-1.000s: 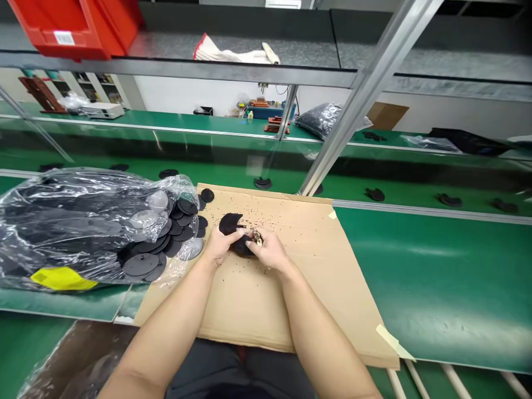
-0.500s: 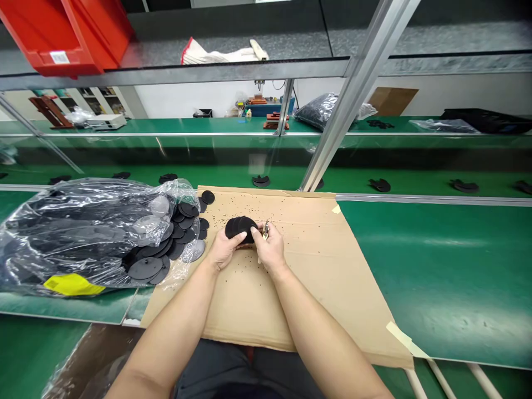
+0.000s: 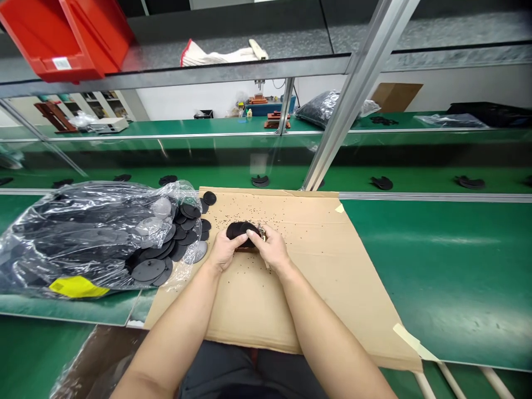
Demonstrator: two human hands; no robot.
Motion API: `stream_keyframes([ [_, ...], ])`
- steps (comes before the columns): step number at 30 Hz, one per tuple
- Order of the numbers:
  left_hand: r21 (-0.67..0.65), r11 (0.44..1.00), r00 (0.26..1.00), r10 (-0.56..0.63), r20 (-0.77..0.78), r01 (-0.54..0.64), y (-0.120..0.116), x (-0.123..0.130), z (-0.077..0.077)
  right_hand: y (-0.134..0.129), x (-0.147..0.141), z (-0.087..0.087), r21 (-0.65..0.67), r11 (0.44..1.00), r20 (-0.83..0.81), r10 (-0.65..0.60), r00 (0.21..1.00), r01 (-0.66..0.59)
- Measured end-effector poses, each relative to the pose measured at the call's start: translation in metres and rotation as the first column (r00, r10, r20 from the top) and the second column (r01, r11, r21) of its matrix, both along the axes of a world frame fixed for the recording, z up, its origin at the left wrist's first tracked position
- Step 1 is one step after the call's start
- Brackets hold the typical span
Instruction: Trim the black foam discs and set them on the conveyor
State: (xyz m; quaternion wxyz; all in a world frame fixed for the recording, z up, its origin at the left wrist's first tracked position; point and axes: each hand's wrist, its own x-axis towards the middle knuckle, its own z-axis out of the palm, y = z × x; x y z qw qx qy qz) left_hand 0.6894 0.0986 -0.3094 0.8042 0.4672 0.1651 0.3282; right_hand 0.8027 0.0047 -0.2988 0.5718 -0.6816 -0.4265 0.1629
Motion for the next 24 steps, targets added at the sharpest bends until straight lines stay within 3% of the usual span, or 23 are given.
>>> stream_keyframes([
  [7,0.027,0.999,0.999,-0.039,0.008,0.039,0.001,-0.001,0.000,-0.003,0.003,-0.002,0.010,0.999,-0.021,0.049,0.999,-0.049],
  [12,0.006,0.996,0.996,-0.084,0.003,0.084,-0.001,-0.002,0.003,0.000,0.001,-0.006,0.034,0.999,-0.023,0.014,1.000,-0.013],
  [16,-0.121,0.991,0.997,-0.070,-0.033,0.066,0.005,-0.003,0.003,0.000,-0.008,0.000,0.106,0.994,0.132,-0.024,0.991,0.010],
  [19,-0.240,0.970,0.998,-0.048,-0.037,0.038,0.010,-0.003,0.003,-0.001,-0.016,0.006,0.226,0.968,0.251,0.047,0.967,-0.106],
  [24,-0.302,0.941,0.987,-0.159,-0.001,0.151,0.009,-0.004,0.001,-0.002,-0.018,0.007,0.285,0.947,0.386,0.026,0.922,-0.146],
])
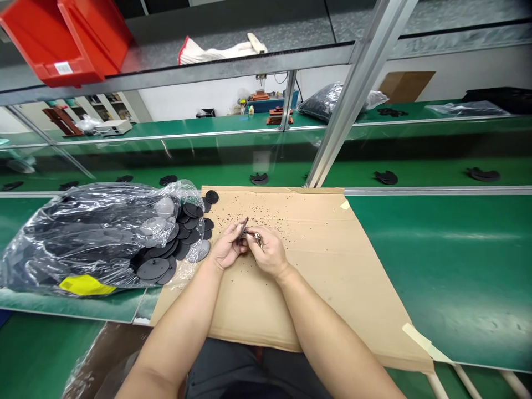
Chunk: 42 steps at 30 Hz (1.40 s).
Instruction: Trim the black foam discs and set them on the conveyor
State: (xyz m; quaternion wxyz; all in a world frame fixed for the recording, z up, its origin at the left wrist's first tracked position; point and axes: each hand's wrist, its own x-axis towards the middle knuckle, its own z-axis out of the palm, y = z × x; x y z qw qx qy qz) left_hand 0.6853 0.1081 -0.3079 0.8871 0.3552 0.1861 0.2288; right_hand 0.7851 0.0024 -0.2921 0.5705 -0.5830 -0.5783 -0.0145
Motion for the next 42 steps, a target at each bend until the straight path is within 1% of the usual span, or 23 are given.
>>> stream_keyframes([
  [7,-0.025,0.998,0.998,-0.059,0.037,0.060,-0.005,-0.001,-0.002,-0.002,0.003,-0.003,0.021,0.997,0.200,-0.080,0.977,0.077],
  [11,-0.025,0.998,0.998,-0.053,0.030,0.053,-0.007,-0.001,-0.003,-0.001,0.002,-0.005,0.043,0.996,0.210,-0.087,0.974,0.079],
  [13,-0.036,0.999,1.000,0.017,0.017,-0.016,-0.008,0.001,-0.003,0.001,0.001,-0.007,0.039,0.997,0.127,-0.072,0.989,0.068],
  [15,-0.047,0.991,0.992,0.126,-0.001,-0.126,-0.007,0.006,0.000,0.003,0.002,-0.009,0.040,0.996,-0.044,-0.081,0.996,0.083],
  [16,-0.046,0.982,0.983,0.183,-0.013,-0.184,-0.004,0.009,0.002,0.004,0.003,-0.011,0.037,0.993,-0.157,-0.104,0.982,0.111],
  [18,-0.004,0.957,0.956,0.288,-0.062,-0.288,0.006,0.018,0.009,0.007,0.007,-0.015,0.024,0.981,-0.388,-0.166,0.907,0.190],
  [20,0.123,0.916,0.909,0.396,-0.131,-0.381,0.026,0.029,0.017,0.010,0.012,-0.019,0.021,0.971,-0.545,-0.187,0.817,0.236],
  [21,0.225,0.879,0.873,0.460,-0.164,-0.421,0.040,0.034,0.022,0.011,0.015,-0.021,0.035,0.969,-0.586,-0.179,0.790,0.245],
  [22,0.353,0.820,0.826,0.532,-0.185,-0.450,0.056,0.039,0.027,0.012,0.018,-0.022,0.055,0.968,-0.605,-0.163,0.779,0.245],
  [23,0.497,0.739,0.774,0.604,-0.189,-0.455,0.074,0.044,0.032,0.013,0.020,-0.024,0.072,0.968,-0.610,-0.147,0.779,0.239],
  [24,0.648,0.628,0.715,0.676,-0.180,-0.431,0.093,0.048,0.037,0.015,0.023,-0.024,0.083,0.969,-0.607,-0.135,0.783,0.232],
  [25,0.790,0.493,0.654,0.739,-0.159,-0.365,0.113,0.051,0.042,0.016,0.025,-0.025,0.087,0.971,-0.604,-0.127,0.787,0.224],
  [26,0.902,0.346,0.597,0.791,-0.133,-0.259,0.133,0.054,0.048,0.017,0.027,-0.025,0.083,0.974,-0.601,-0.121,0.790,0.213],
  [27,0.971,0.210,0.542,0.832,-0.115,-0.116,0.151,0.057,0.053,0.019,0.028,-0.025,0.075,0.977,-0.604,-0.116,0.789,0.202],
  [28,0.993,0.113,0.495,0.861,-0.119,0.042,0.167,0.061,0.058,0.020,0.030,-0.025,0.069,0.978,-0.611,-0.113,0.784,0.195],
  [29,0.982,0.057,0.454,0.881,-0.136,0.183,0.182,0.065,0.061,0.020,0.031,-0.025,0.065,0.979,-0.623,-0.111,0.775,0.192],
  [30,0.956,0.037,0.419,0.893,-0.162,0.291,0.193,0.071,0.064,0.021,0.032,-0.024,0.063,0.979,-0.637,-0.111,0.763,0.195],
  [32,0.908,0.056,0.390,0.891,-0.233,0.415,0.207,0.088,0.065,0.022,0.034,-0.023,0.061,0.975,-0.670,-0.120,0.733,0.216],
  [34,0.890,0.092,0.413,0.861,-0.296,0.446,0.210,0.115,0.060,0.022,0.035,-0.021,0.055,0.969,-0.693,-0.137,0.708,0.241],
  [36,0.883,0.158,0.444,0.817,-0.369,0.443,0.203,0.146,0.053,0.022,0.036,-0.020,0.044,0.968,-0.705,-0.146,0.694,0.248],
  [40,0.879,0.365,0.474,0.742,-0.474,0.308,0.179,0.202,0.038,0.022,0.038,-0.022,0.020,0.966,-0.706,-0.168,0.688,0.256],
  [41,0.884,0.392,0.495,0.732,-0.468,0.255,0.172,0.212,0.035,0.022,0.039,-0.022,0.010,0.964,-0.702,-0.181,0.689,0.264],
  [42,0.893,0.404,0.523,0.727,-0.446,0.199,0.167,0.218,0.033,0.023,0.039,-0.024,0.001,0.963,-0.699,-0.193,0.689,0.270],
])
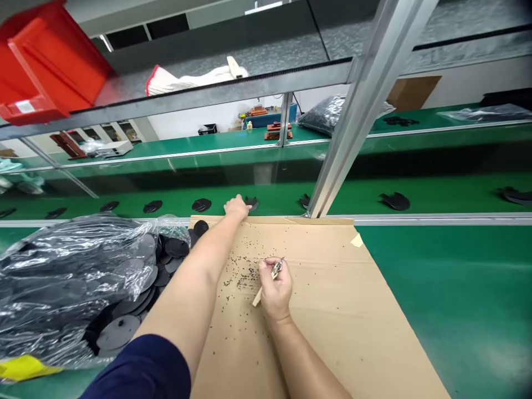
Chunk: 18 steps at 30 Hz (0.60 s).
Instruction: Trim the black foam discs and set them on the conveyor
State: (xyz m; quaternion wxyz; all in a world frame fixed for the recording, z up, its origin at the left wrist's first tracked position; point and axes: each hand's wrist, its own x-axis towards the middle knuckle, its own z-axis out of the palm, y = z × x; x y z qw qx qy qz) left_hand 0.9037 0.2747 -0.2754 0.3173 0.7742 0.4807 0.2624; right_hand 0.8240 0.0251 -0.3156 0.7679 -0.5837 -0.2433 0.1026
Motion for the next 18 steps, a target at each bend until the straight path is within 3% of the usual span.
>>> stream_keyframes([
  [6,0.051,0.998,0.963,-0.035,0.267,0.022,-0.030,0.001,0.005,0.004,0.001,-0.007,-0.012,1.000,-0.026,0.017,1.000,-0.017],
  [9,-0.063,0.998,0.879,0.024,0.476,0.007,-0.045,-0.022,0.015,0.004,0.000,-0.009,-0.044,0.999,0.003,0.033,0.999,-0.033],
  [13,-0.257,0.957,0.666,0.104,0.738,0.135,-0.073,-0.083,0.026,0.002,-0.003,-0.004,-0.156,0.986,0.045,0.065,0.997,-0.057],
  [18,-0.355,0.846,0.456,0.153,0.877,0.398,-0.116,-0.179,0.024,-0.001,-0.008,0.001,-0.172,0.983,0.151,0.094,0.984,-0.067],
])
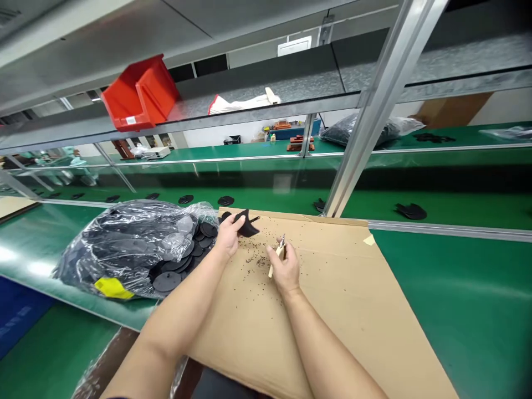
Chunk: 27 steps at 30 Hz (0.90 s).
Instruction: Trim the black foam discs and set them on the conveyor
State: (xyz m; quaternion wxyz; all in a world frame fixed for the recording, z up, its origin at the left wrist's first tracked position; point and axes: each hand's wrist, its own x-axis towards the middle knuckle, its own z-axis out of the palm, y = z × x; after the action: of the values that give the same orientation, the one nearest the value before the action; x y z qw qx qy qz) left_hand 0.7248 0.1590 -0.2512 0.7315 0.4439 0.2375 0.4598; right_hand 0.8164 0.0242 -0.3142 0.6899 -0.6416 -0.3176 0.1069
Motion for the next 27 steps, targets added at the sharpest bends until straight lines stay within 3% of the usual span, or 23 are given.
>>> stream_keyframes([
  [5,-0.154,0.988,0.999,-0.015,0.039,0.021,-0.025,-0.050,-0.029,-0.010,-0.011,0.004,-0.044,0.993,0.156,0.115,0.981,-0.109],
  [7,-0.197,0.980,0.999,0.002,0.050,0.007,-0.030,-0.056,-0.041,-0.015,-0.018,0.007,-0.125,0.978,0.322,0.197,0.926,-0.164],
  [10,-0.212,0.974,0.994,-0.060,0.087,0.077,-0.032,-0.060,-0.051,-0.021,-0.027,0.009,-0.212,0.965,0.556,0.246,0.793,-0.151],
  [13,-0.210,0.963,0.985,-0.155,0.081,0.169,-0.031,-0.062,-0.053,-0.021,-0.028,0.008,-0.226,0.969,0.682,0.227,0.695,-0.096],
  [17,-0.222,0.956,0.981,-0.177,0.078,0.190,-0.027,-0.060,-0.053,-0.019,-0.023,0.005,-0.256,0.965,0.759,0.231,0.609,-0.047],
  [27,-0.256,0.942,0.976,-0.202,0.080,0.216,-0.029,-0.058,-0.047,-0.014,-0.023,0.004,-0.282,0.959,0.809,0.241,0.536,-0.005],
])
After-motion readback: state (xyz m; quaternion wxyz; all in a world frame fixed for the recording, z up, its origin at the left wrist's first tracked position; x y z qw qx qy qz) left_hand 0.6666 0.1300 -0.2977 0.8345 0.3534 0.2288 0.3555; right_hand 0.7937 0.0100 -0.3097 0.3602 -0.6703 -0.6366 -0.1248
